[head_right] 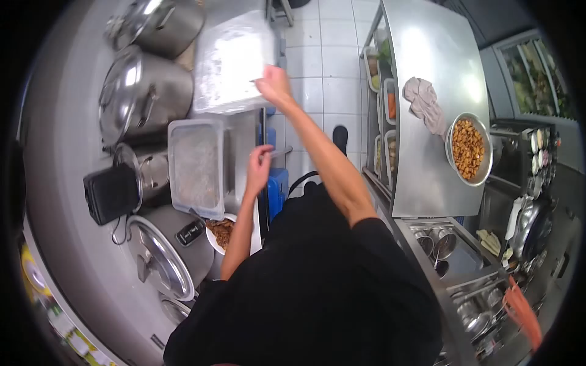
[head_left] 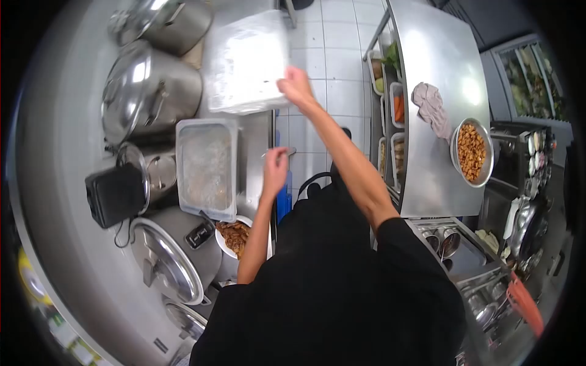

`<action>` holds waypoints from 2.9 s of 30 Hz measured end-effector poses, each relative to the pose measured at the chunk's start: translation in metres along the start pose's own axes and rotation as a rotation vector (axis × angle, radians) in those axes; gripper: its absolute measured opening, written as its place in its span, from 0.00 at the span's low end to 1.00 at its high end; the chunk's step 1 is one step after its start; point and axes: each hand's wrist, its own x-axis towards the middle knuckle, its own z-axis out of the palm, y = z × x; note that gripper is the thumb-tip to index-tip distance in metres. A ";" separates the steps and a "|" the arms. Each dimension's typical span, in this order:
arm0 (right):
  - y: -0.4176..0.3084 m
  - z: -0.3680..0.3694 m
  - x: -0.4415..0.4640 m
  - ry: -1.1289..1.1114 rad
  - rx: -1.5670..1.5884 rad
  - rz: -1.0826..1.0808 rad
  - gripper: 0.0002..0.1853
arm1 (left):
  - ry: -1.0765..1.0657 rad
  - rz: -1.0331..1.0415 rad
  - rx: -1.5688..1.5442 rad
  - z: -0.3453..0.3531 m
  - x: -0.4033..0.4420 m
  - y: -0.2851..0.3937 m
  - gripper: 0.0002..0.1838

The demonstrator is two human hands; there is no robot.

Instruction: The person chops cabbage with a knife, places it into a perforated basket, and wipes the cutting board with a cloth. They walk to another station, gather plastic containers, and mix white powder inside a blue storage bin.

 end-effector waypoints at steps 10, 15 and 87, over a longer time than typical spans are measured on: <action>0.069 -0.022 0.065 -0.620 0.793 0.203 0.09 | -0.015 0.087 0.813 0.028 0.182 0.001 0.16; 0.291 -0.053 0.060 -0.226 0.461 0.626 0.09 | -0.004 0.028 0.904 0.040 0.204 -0.037 0.12; 0.190 -0.242 0.358 0.250 -0.893 0.064 0.28 | 0.478 -1.029 -0.930 0.247 0.276 -0.214 0.45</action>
